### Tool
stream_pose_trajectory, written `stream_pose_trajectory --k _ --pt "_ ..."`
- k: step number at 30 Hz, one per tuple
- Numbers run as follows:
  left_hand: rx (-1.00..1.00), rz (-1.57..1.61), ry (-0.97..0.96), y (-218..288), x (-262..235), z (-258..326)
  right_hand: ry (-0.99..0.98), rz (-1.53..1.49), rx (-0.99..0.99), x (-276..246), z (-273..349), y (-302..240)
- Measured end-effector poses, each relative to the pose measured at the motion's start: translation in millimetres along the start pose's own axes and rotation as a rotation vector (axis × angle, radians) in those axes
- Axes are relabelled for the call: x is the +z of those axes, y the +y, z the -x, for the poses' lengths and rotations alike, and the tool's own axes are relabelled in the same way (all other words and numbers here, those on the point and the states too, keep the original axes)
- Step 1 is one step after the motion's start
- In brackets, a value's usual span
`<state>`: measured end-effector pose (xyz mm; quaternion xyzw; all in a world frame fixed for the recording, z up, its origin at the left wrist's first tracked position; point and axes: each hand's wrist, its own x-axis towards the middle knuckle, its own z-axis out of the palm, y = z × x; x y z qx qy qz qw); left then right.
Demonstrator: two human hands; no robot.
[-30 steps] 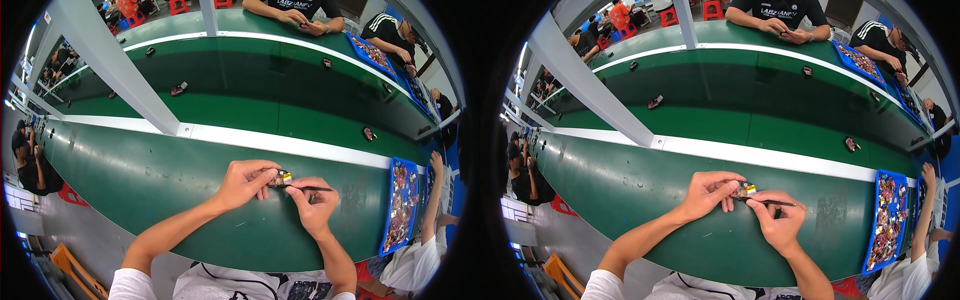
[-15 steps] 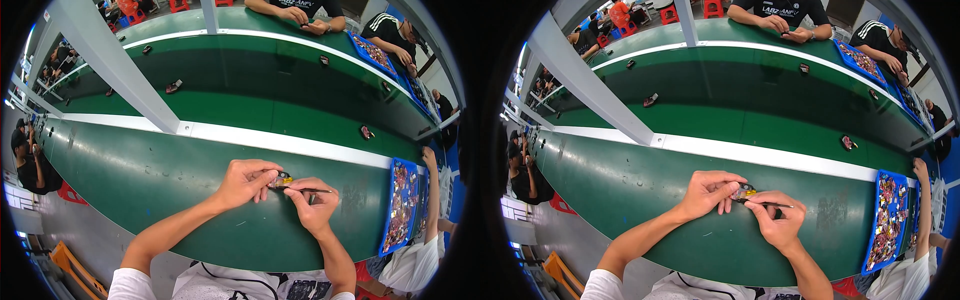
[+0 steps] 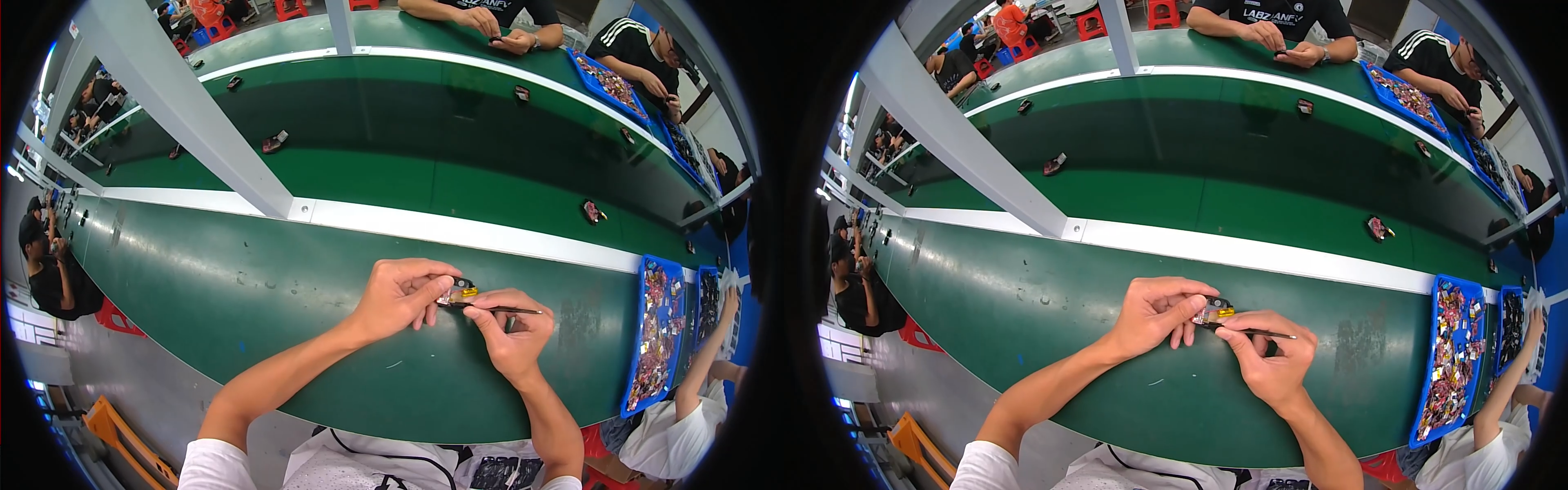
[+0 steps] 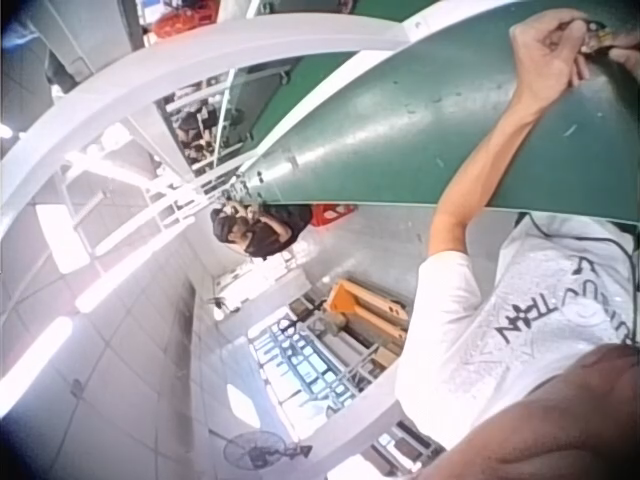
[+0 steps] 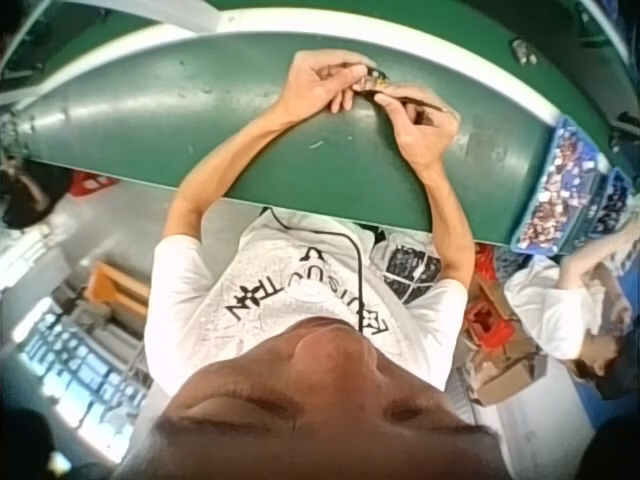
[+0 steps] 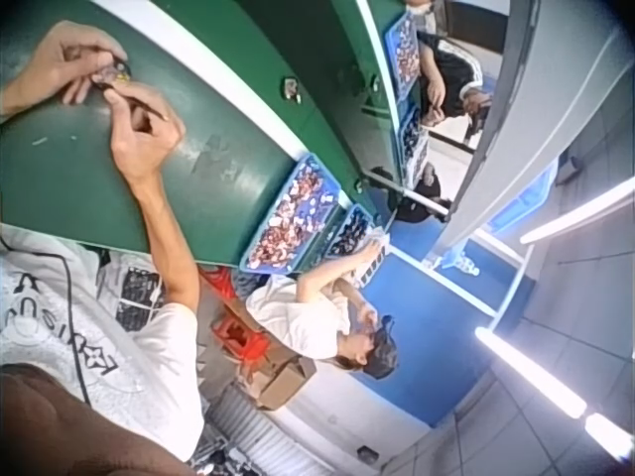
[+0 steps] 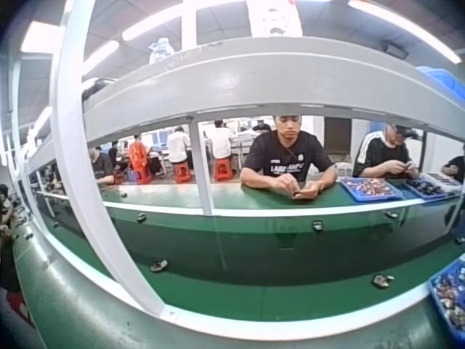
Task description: Assembling small electronic camera modules at a factory production line using tweezers and hands.
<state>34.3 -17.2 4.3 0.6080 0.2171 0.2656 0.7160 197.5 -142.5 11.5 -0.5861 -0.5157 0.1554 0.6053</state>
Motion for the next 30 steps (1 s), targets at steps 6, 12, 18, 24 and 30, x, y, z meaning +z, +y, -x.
stream_pose_trajectory --k 6,12,18,24,30 --pt "-0.010 0.051 0.011 -1.8 0.0 -1.2 0.002 0.013 0.009 0.1 0.4 -0.7" --pt "-0.011 0.058 0.004 -2.8 -0.8 -1.2 0.008 0.021 0.011 0.4 1.4 -0.3" --pt "-0.022 0.044 0.008 -3.4 -0.4 -0.4 0.014 0.022 0.104 -1.3 1.1 1.1" --pt "-0.033 0.018 0.020 -4.4 -1.0 0.5 0.011 0.028 0.101 0.8 1.3 0.8" --pt "-0.026 0.040 0.045 -5.5 -0.1 0.0 0.019 0.023 0.059 0.5 1.4 -3.3"
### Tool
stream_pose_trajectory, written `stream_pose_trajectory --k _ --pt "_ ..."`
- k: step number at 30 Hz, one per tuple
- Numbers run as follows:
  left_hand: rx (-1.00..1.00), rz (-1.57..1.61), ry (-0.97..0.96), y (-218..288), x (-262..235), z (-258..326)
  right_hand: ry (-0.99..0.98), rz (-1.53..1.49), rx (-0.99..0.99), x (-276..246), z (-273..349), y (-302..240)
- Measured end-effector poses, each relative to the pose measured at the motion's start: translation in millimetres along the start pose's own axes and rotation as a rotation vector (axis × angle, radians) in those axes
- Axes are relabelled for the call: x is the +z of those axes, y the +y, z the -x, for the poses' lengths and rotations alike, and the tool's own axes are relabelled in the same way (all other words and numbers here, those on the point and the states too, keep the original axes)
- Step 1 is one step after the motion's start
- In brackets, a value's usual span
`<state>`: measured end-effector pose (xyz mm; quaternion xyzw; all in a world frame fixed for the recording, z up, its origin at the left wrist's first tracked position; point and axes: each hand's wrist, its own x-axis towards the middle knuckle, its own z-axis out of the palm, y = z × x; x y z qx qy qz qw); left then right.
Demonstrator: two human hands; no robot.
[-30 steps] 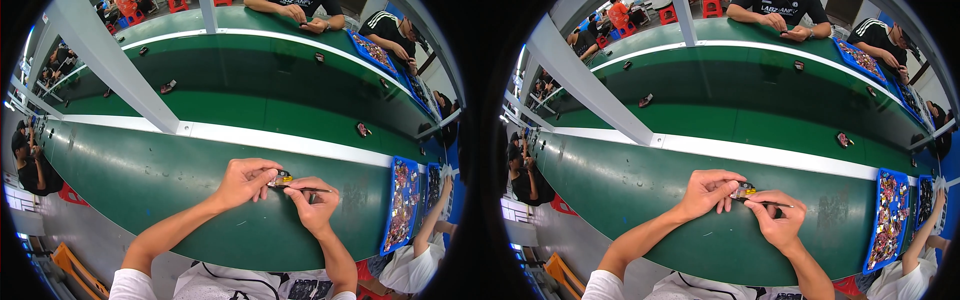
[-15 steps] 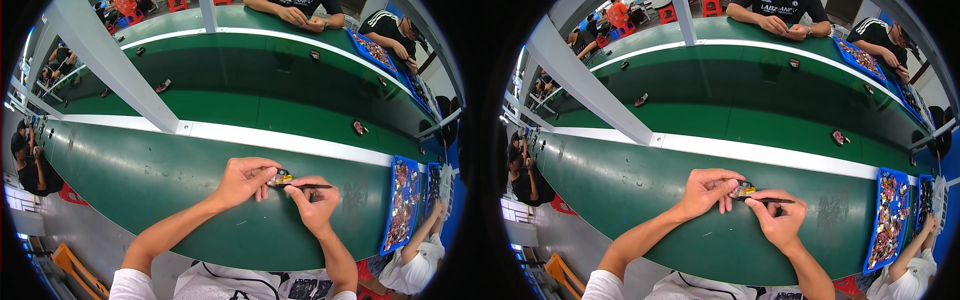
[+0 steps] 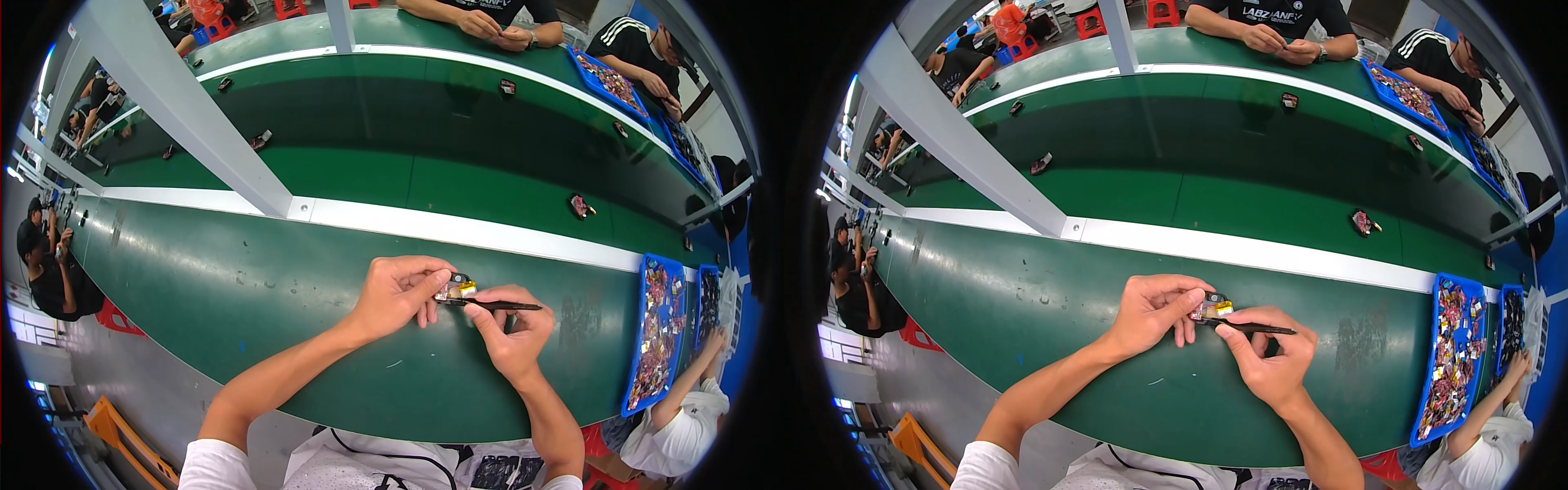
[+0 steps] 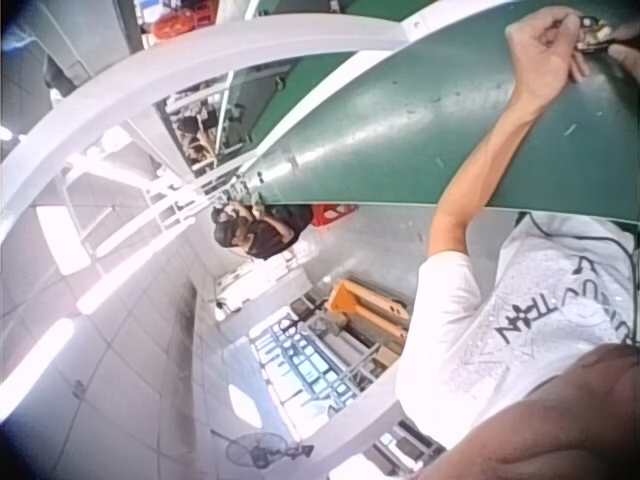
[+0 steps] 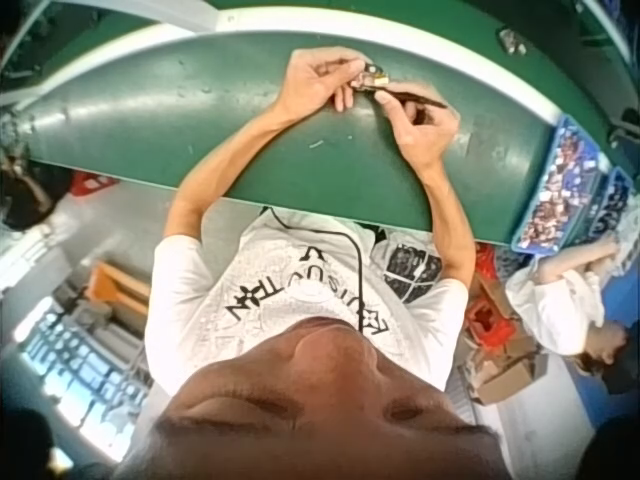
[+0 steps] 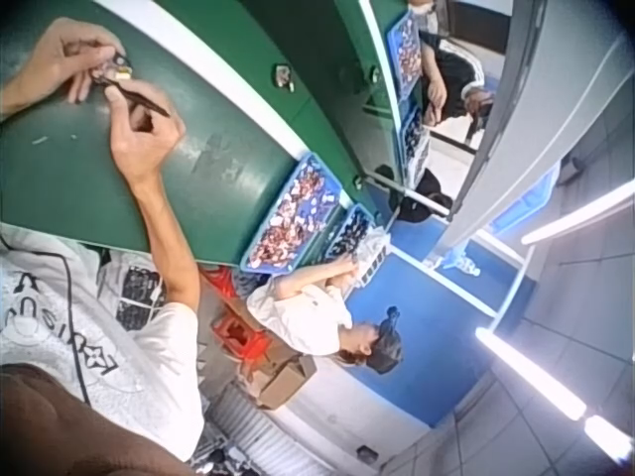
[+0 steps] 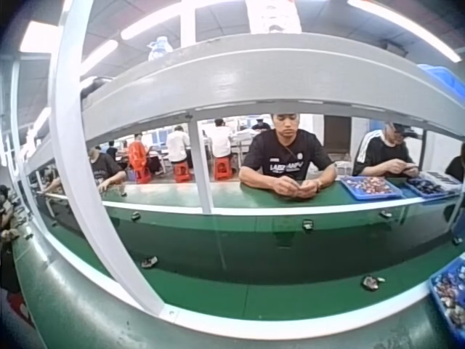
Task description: Assembling small electronic camera modules at a factory production line using tweezers and hands.
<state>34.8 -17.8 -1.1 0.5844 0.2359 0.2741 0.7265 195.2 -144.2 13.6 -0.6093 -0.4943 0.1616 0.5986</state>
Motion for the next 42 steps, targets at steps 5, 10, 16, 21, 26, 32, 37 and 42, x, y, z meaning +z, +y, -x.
stream_pose_trajectory --k 5,10,16,21,26,32,37,42 --pt "-0.010 0.007 -0.007 -1 0 -2 -0.035 0.026 -0.092 -1 0 4" --pt "-0.009 -0.007 0.001 2 -2 -2 -0.042 0.059 -0.174 2 -3 2" --pt "-0.039 -0.003 -0.047 3 1 -2 -0.081 0.188 -0.326 0 -4 -9" --pt "-0.011 -0.059 -0.050 7 4 0 -0.082 0.259 -0.356 2 1 -12" --pt "0.015 -0.058 -0.028 3 2 0 -0.090 0.292 -0.374 6 4 -10" --pt "0.003 -0.045 -0.030 4 3 -1 -0.081 0.288 -0.388 6 5 -6" --pt "-0.002 -0.052 -0.019 3 7 -2 -0.094 0.247 -0.472 5 1 -4" --pt "-0.026 -0.012 -0.012 4 9 -2 -0.081 0.296 -0.404 3 5 -6"
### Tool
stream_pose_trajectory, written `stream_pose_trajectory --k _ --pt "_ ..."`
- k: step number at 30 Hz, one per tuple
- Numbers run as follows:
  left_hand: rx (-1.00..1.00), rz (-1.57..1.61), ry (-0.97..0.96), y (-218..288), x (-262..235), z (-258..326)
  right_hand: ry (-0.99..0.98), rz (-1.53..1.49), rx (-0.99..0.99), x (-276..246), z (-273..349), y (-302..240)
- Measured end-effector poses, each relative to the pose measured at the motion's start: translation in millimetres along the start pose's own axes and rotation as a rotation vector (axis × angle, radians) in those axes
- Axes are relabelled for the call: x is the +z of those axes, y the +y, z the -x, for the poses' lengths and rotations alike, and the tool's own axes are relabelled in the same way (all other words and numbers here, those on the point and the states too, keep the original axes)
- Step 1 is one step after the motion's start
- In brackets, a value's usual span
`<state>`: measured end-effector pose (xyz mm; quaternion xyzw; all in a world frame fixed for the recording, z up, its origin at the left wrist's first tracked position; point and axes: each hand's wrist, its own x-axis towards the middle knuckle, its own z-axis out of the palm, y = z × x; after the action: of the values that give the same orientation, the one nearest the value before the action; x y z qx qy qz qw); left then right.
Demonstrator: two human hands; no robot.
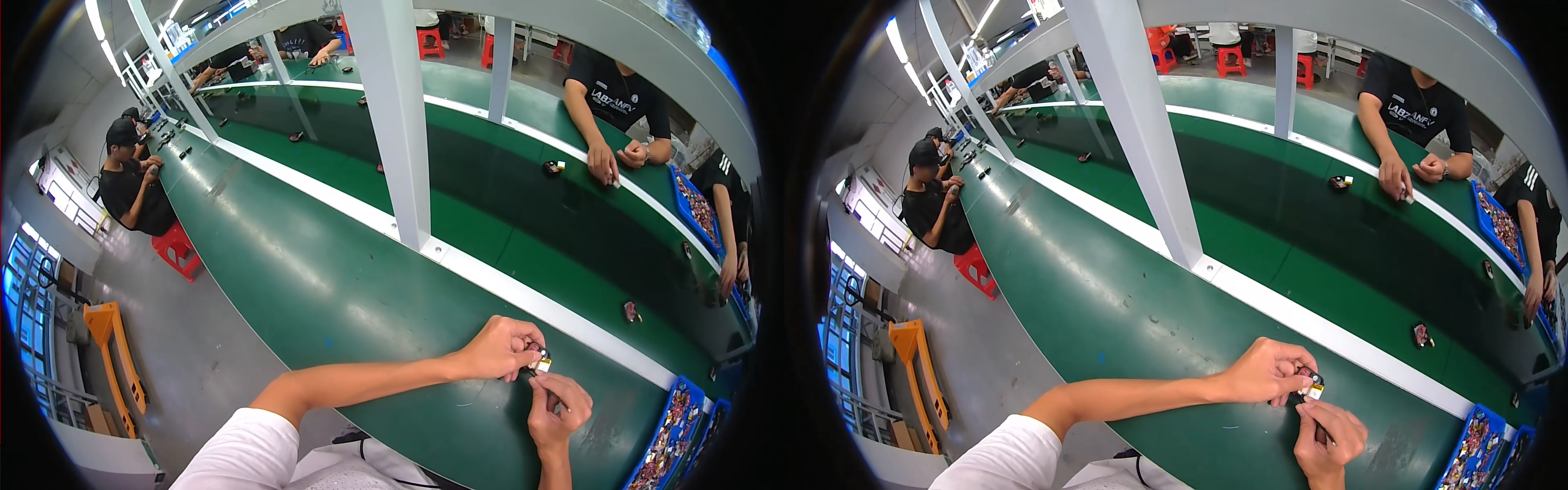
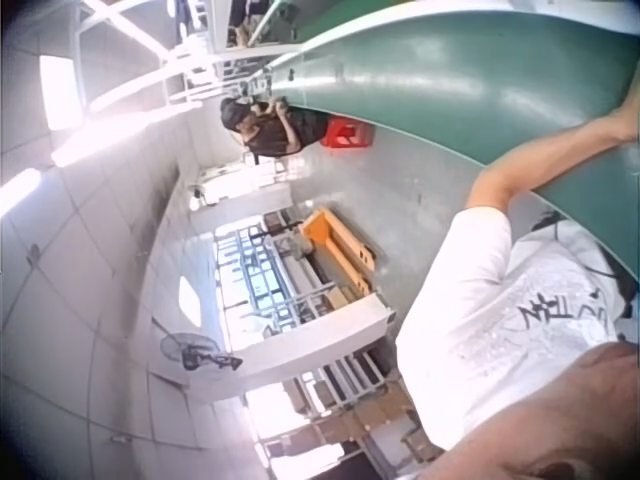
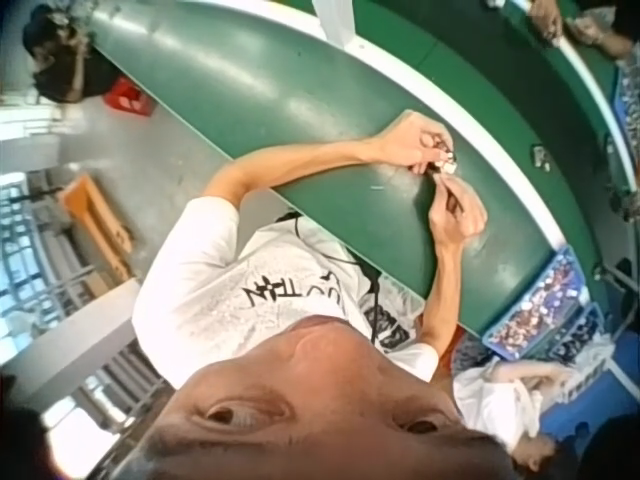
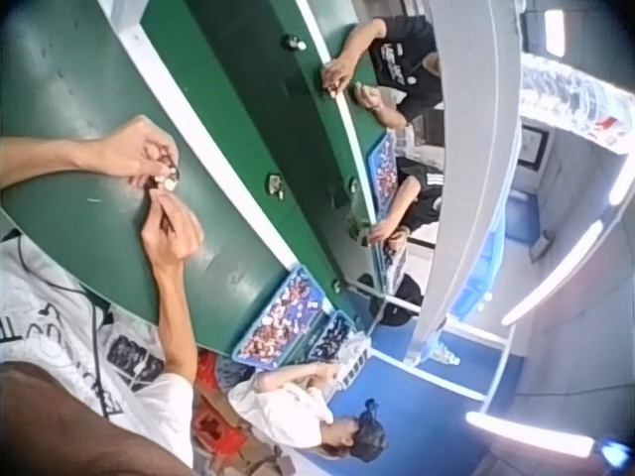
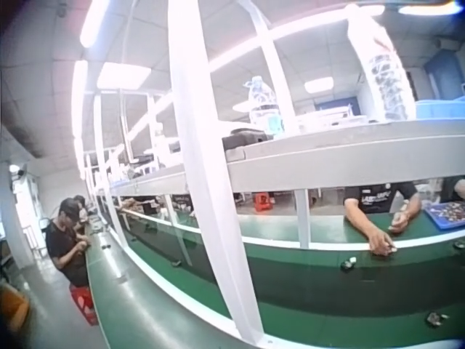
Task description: Assembling small electronic camera modules at a factory production line using tweezers and hands.
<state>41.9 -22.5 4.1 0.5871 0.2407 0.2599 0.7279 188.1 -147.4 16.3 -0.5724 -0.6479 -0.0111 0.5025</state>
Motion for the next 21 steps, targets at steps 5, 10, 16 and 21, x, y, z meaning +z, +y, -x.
stream_pose_trajectory --k 5,10,16,21 --pt "0.005 -0.007 -0.012 0.8 -1.3 -0.5 0.000 0.001 0.002 -1.2 -2.2 -2.6" --pt "-0.012 0.007 -0.012 0.5 -0.5 -0.4 -0.005 0.002 0.004 -0.4 0.2 -0.6" --pt "0.034 -0.041 -0.007 1.6 0.9 0.4 -0.006 0.016 0.021 0.2 -0.8 -1.9" --pt "0.073 -0.128 0.101 -3.1 7.3 2.8 0.017 0.013 0.026 3.4 -0.2 -2.1"
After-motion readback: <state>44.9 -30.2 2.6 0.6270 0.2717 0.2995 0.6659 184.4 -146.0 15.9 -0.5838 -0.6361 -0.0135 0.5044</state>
